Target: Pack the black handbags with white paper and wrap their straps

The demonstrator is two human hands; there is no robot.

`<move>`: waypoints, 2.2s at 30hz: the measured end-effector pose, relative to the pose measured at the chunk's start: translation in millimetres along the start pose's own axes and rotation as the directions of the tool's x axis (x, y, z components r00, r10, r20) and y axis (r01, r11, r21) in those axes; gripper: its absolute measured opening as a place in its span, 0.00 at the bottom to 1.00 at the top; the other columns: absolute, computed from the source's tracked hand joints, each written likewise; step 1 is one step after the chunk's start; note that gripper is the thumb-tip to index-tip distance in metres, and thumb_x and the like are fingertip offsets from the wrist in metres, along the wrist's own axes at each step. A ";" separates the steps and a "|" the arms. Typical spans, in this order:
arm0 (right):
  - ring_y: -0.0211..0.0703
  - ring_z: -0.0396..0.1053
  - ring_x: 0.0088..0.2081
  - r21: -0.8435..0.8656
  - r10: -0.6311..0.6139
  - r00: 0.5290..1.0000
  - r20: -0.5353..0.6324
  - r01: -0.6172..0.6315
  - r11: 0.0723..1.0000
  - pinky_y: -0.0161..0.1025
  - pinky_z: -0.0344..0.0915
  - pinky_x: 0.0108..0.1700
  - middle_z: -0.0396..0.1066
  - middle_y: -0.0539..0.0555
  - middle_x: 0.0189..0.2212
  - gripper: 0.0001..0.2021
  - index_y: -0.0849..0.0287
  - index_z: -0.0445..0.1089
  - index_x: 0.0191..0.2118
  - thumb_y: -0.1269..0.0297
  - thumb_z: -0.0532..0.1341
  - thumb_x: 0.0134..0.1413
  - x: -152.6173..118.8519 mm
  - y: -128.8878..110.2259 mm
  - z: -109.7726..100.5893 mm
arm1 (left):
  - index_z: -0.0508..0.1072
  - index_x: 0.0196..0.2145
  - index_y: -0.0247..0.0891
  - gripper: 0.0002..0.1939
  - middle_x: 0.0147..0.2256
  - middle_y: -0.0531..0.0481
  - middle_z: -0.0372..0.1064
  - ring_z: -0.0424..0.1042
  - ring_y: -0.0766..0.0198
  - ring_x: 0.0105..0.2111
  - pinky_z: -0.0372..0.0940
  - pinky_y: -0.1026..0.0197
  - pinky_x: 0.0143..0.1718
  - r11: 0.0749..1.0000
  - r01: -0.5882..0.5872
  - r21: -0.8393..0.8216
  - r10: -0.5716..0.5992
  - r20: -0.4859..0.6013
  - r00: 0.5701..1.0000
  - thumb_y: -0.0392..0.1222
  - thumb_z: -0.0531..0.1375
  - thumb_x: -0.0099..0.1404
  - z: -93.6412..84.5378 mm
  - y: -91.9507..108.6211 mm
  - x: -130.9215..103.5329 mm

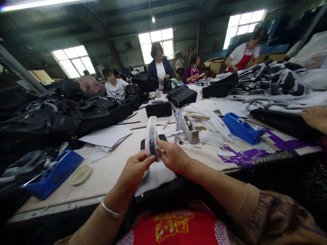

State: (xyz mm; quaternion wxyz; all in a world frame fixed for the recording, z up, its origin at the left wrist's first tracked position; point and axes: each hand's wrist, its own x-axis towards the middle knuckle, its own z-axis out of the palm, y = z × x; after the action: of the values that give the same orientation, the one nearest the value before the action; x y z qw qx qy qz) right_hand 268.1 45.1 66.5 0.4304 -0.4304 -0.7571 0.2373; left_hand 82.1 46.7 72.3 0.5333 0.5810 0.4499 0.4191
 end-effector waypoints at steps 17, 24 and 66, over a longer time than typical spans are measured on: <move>0.35 0.57 0.24 0.469 0.240 0.963 0.122 -0.269 0.841 0.34 0.53 0.27 0.61 0.47 0.20 0.13 0.61 0.71 0.26 0.58 0.68 0.52 -5.9 -31.3 7.4 | 0.74 0.26 0.36 0.12 0.26 0.53 0.57 0.56 0.69 0.27 0.54 0.65 0.28 0.973 -0.224 0.049 0.222 0.051 0.974 0.46 0.66 0.61 -1.6 -3.3 -30.6; 0.38 0.60 0.28 -0.125 -0.274 0.954 0.126 0.289 0.949 0.36 0.56 0.32 0.64 0.52 0.26 0.12 0.60 0.70 0.27 0.67 0.58 0.63 -12.5 -22.1 15.7 | 0.66 0.29 0.35 0.22 0.21 0.63 0.44 0.38 0.77 0.19 0.39 0.72 0.18 0.683 0.293 -0.669 -0.220 0.195 0.956 0.50 0.73 0.51 3.7 -6.4 -27.3; 0.30 0.42 0.18 0.620 0.393 0.851 0.349 -0.524 0.583 0.34 0.38 0.21 0.48 0.42 0.14 0.20 0.60 0.65 0.23 0.49 0.69 0.48 -4.5 -36.4 13.5 | 0.80 0.36 0.40 0.09 0.31 0.48 0.67 0.65 0.63 0.30 0.61 0.61 0.35 0.865 -0.399 0.303 0.446 -0.103 0.889 0.41 0.59 0.68 7.6 -20.0 -48.8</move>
State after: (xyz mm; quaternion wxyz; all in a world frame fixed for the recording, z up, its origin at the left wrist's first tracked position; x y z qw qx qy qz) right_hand 241.5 22.5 84.1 0.4154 -0.3948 -0.5072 0.6437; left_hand 76.0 -1.9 51.5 0.3023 0.6957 0.4086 0.5076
